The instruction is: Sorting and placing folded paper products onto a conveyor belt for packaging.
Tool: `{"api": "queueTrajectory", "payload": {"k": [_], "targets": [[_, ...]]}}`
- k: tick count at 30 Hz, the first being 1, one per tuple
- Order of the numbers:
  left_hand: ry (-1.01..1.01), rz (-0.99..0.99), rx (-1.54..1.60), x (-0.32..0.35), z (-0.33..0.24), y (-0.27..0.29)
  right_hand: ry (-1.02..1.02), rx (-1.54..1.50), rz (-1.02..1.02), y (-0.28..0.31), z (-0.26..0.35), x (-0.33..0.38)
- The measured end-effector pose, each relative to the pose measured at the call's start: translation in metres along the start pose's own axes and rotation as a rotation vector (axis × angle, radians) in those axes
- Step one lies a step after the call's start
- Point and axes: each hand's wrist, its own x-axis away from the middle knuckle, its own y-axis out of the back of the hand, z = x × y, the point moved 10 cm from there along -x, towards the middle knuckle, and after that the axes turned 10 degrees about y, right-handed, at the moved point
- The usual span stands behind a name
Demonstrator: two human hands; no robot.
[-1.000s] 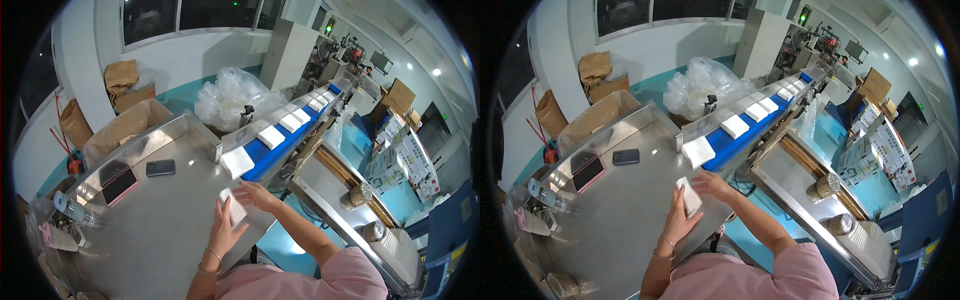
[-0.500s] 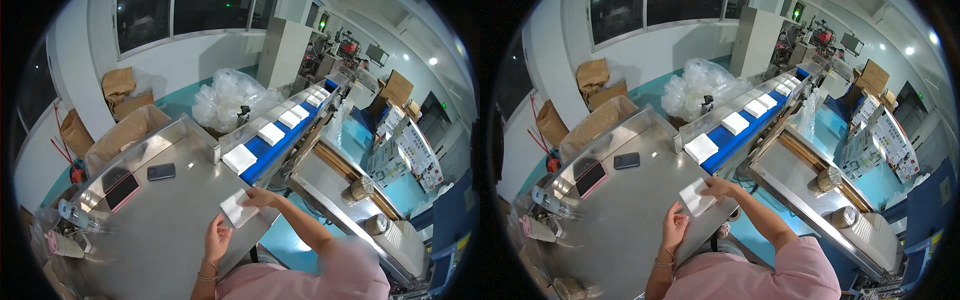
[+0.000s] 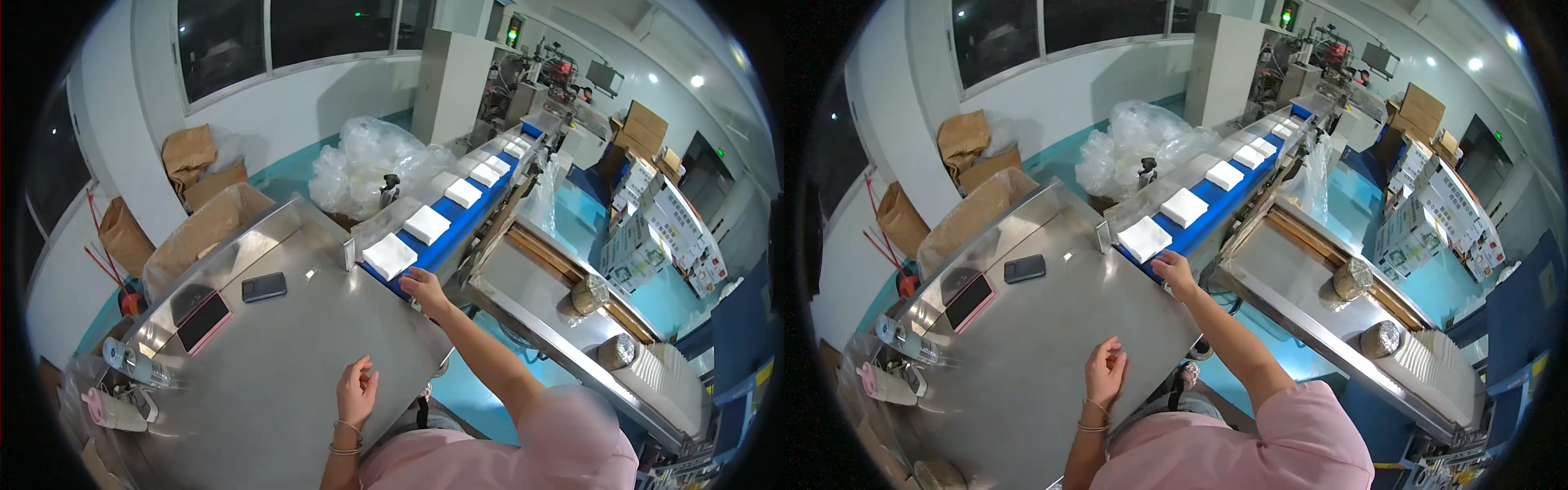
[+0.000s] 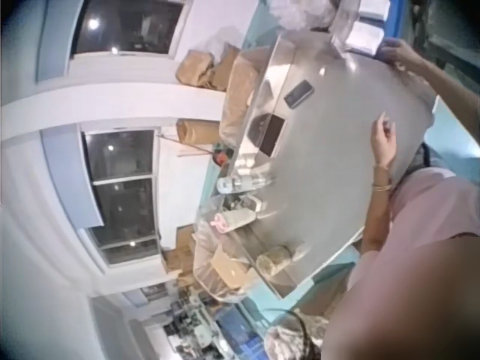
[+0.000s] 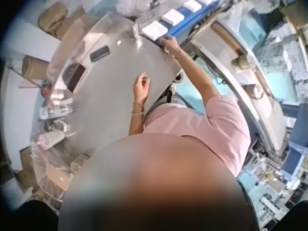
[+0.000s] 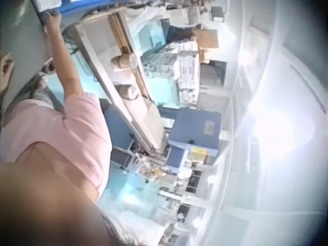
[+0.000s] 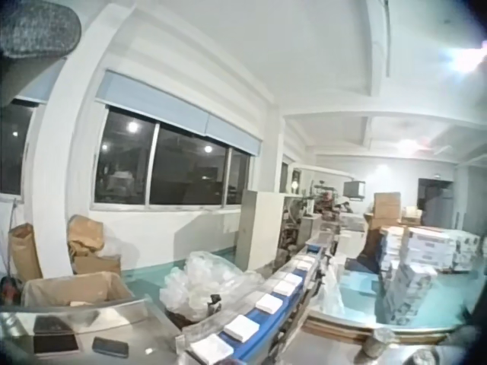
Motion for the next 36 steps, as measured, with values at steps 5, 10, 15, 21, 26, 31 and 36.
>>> {"api": "queueTrajectory", "payload": {"k": [5, 10, 15, 21, 26, 31, 36], "targets": [[-0.004, -0.002, 0.046, -0.002, 0.006, -0.023, 0.068, 0.036, 0.104, 0.026, 0.061, 0.049], [0.044, 0.037, 0.032, 0.005, 0.028, -0.015, 0.368, 0.687, -0.039, 0.118, 0.178, 0.113], [-0.008, 0.105, -0.226, 0.027, -0.046, -0.034, 0.28, 1.153, -0.791, 0.342, 0.257, 0.224], [-0.043, 0.091, -0.27, 0.027, -0.042, -0.058, -0.405, 1.463, -0.78, 0.533, 0.228, 0.29], [0.099, 0.286, -0.115, 0.039, -0.078, -0.16, -0.843, 1.298, -0.599, 0.653, 0.158, 0.342], [-0.028, 0.6, -0.169, 0.072, -0.173, -0.274, -0.849, 1.63, -0.552, 0.653, 0.182, 0.347], [-0.468, 0.649, -0.113, 0.085, -0.244, -0.364, -0.593, 1.971, -0.815, 0.66, 0.284, 0.436]]}}
